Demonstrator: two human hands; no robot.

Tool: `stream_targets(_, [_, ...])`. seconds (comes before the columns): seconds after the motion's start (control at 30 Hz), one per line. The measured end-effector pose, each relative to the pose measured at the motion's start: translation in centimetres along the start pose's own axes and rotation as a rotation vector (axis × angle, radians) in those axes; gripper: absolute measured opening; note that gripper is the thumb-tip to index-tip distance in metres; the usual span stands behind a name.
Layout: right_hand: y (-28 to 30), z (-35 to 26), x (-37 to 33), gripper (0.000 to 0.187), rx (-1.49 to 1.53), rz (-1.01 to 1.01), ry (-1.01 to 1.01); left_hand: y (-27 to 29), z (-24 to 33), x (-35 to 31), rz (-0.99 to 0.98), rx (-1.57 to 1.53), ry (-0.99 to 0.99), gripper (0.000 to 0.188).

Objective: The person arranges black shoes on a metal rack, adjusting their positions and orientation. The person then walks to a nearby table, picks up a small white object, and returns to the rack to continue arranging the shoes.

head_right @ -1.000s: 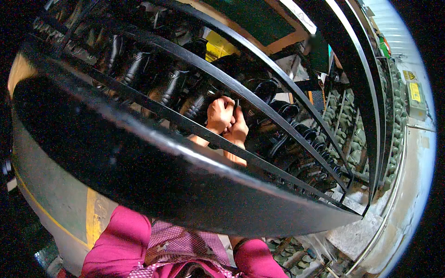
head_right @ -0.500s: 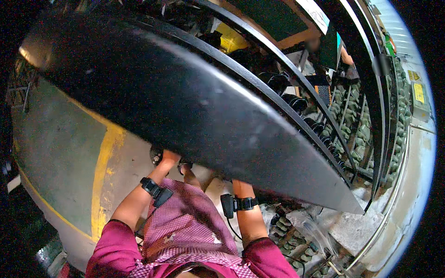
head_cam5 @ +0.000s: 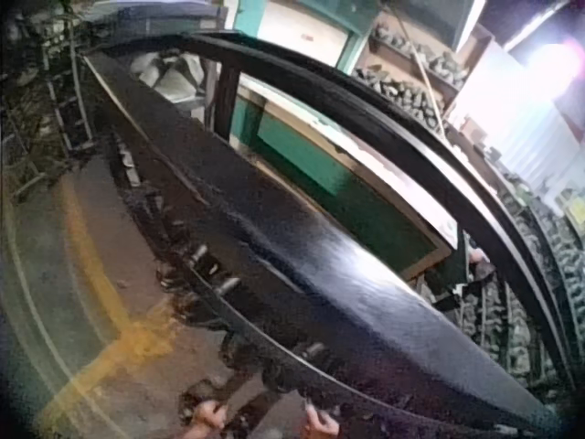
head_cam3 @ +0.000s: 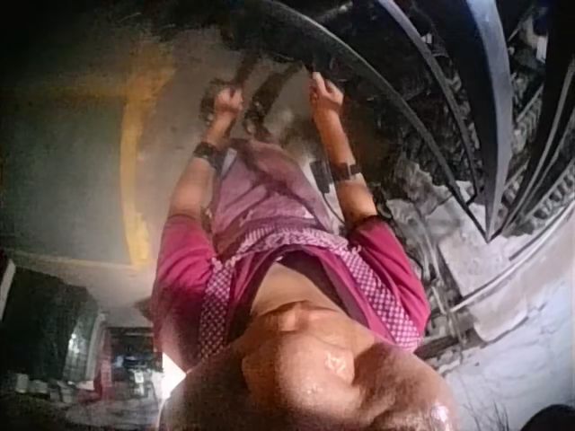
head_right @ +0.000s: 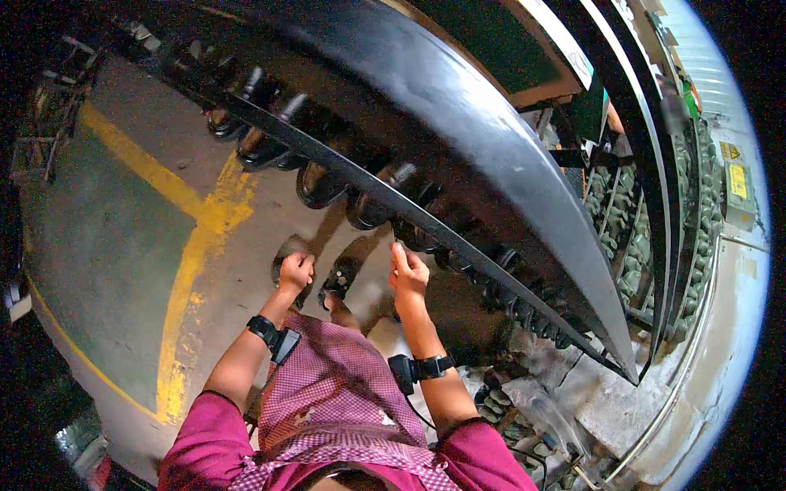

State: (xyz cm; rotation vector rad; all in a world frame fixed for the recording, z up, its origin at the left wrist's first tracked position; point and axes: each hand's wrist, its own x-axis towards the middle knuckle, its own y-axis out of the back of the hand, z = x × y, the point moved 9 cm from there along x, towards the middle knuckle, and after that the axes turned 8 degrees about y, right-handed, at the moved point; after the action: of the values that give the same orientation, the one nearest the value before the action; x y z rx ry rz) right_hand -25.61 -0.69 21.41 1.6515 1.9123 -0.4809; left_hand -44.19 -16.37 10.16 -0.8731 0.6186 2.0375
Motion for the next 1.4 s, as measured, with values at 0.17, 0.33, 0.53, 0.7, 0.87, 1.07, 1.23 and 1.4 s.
stream_targets(0.17, [0.5,1.7,-2.0,0.024,-0.059,0.055,-0.068,2.4,-6.1,0.4,-0.014,-0.162,0.199,0.022])
stream_targets(0.33, [-1.4,2.5,-4.1,0.025,-0.084,-0.033,-0.079,6.7,-13.0,-0.1,0.109,-0.225,0.419,0.019])
stream_targets(0.53, [-3.3,3.2,-5.4,0.03,-0.093,-0.086,-0.056,10.5,-15.2,-1.7,0.095,-0.327,0.385,0.009])
stream_targets(0.7, [-4.5,4.3,-5.7,0.029,-0.081,-0.119,-0.064,13.0,-15.7,-2.7,0.172,-0.332,0.41,0.011])
stream_targets(0.87, [-5.7,5.1,-6.1,0.029,-0.065,-0.144,-0.046,14.8,-15.3,-2.4,0.177,-0.244,0.365,0.013])
stream_targets(1.07, [-5.5,6.4,-6.9,0.031,-0.041,-0.11,-0.055,15.4,-14.0,-2.1,0.144,-0.201,0.379,0.013])
stream_targets(1.23, [-4.2,6.8,-8.1,0.03,-0.049,-0.015,-0.084,15.5,-12.6,-1.9,0.133,-0.175,0.366,0.012])
stream_targets(1.4, [-2.8,7.5,-8.9,0.029,-0.081,0.045,-0.104,15.1,-11.4,-2.0,0.074,-0.13,0.36,0.012])
